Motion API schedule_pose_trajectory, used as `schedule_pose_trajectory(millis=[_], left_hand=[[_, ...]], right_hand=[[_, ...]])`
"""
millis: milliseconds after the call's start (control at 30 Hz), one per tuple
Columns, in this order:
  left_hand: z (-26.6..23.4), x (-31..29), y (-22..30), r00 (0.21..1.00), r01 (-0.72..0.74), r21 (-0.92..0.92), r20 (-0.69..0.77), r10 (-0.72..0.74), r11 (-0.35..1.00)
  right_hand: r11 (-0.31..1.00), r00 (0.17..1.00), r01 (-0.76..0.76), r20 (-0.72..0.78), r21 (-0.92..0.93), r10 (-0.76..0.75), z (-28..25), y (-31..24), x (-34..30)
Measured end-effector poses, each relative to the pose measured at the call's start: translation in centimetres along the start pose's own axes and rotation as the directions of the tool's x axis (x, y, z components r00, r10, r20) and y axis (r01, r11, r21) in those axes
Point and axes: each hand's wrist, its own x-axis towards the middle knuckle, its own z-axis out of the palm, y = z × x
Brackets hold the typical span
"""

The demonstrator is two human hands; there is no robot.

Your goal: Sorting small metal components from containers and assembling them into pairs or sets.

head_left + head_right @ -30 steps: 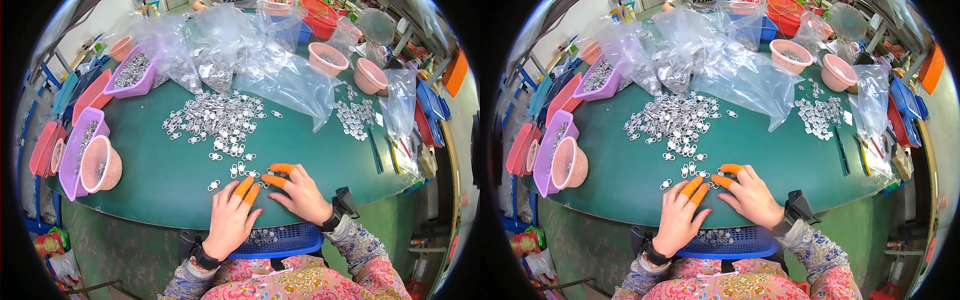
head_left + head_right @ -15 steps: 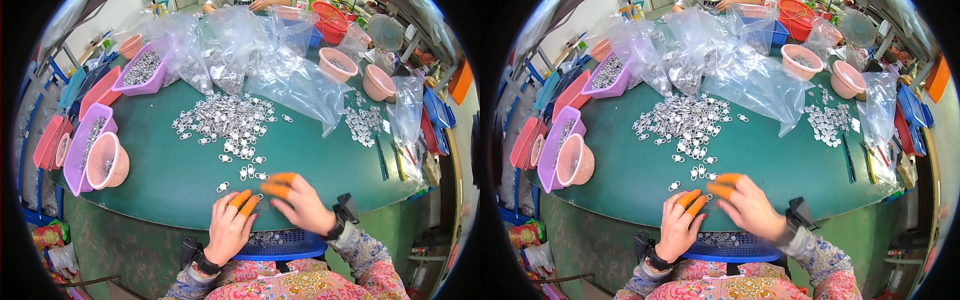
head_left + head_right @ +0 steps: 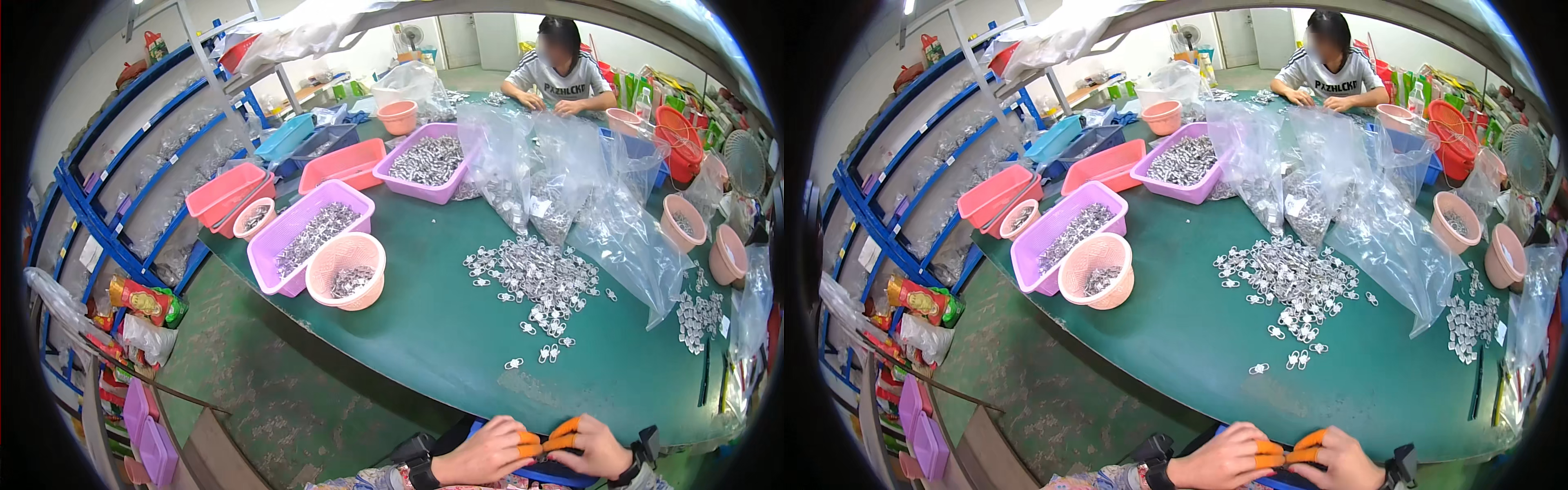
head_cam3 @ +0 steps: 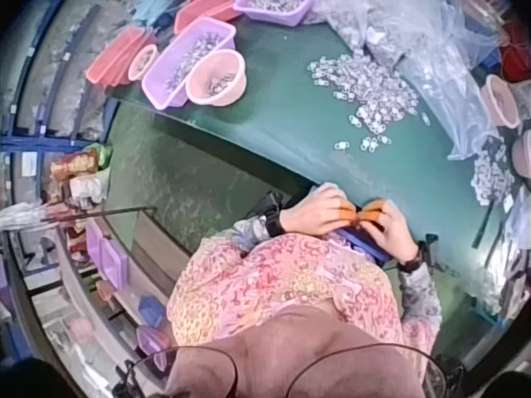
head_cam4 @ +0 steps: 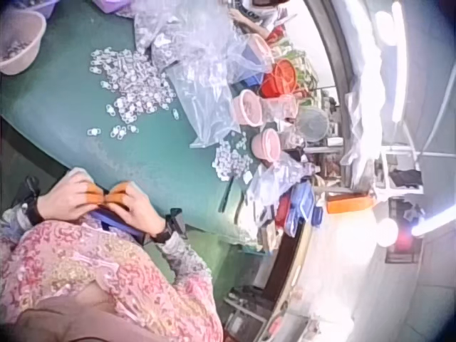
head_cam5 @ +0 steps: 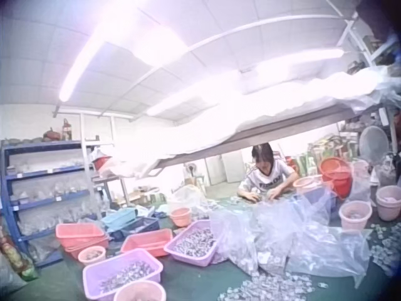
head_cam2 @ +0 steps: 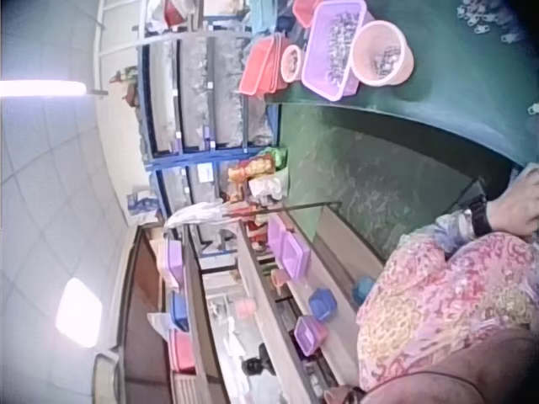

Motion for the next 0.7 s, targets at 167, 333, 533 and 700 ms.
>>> schedule_pose_trajectory(millis=[167,333,533,700], left_hand=[[-3.7,3.5,-3.1,0.933,0.311,0.392,-0.300,-0.200,0.866],[-3.4,4.5,-6.1,0.936,0.353,0.592,-0.234,-0.265,0.725],[-1.6,4.7,-4.0,0.957,0.288,0.414,-0.170,-0.237,0.863],[-2.0,5.1,-3.8,0.926,0.338,0.294,-0.272,-0.261,0.894]], right_hand=[[0.960,0.976,-0.038,-0.215,-0.278,-0.024,-2.1,3.8,8.0],[0.906,0.962,-0.060,-0.268,-0.419,-0.060,-0.2,6.7,10.9],[0.977,0.964,-0.055,-0.266,-0.208,-0.003,0.0,4.8,4.5],[0.932,0.854,-0.316,-0.374,0.176,0.360,-1.3,4.3,1.2]])
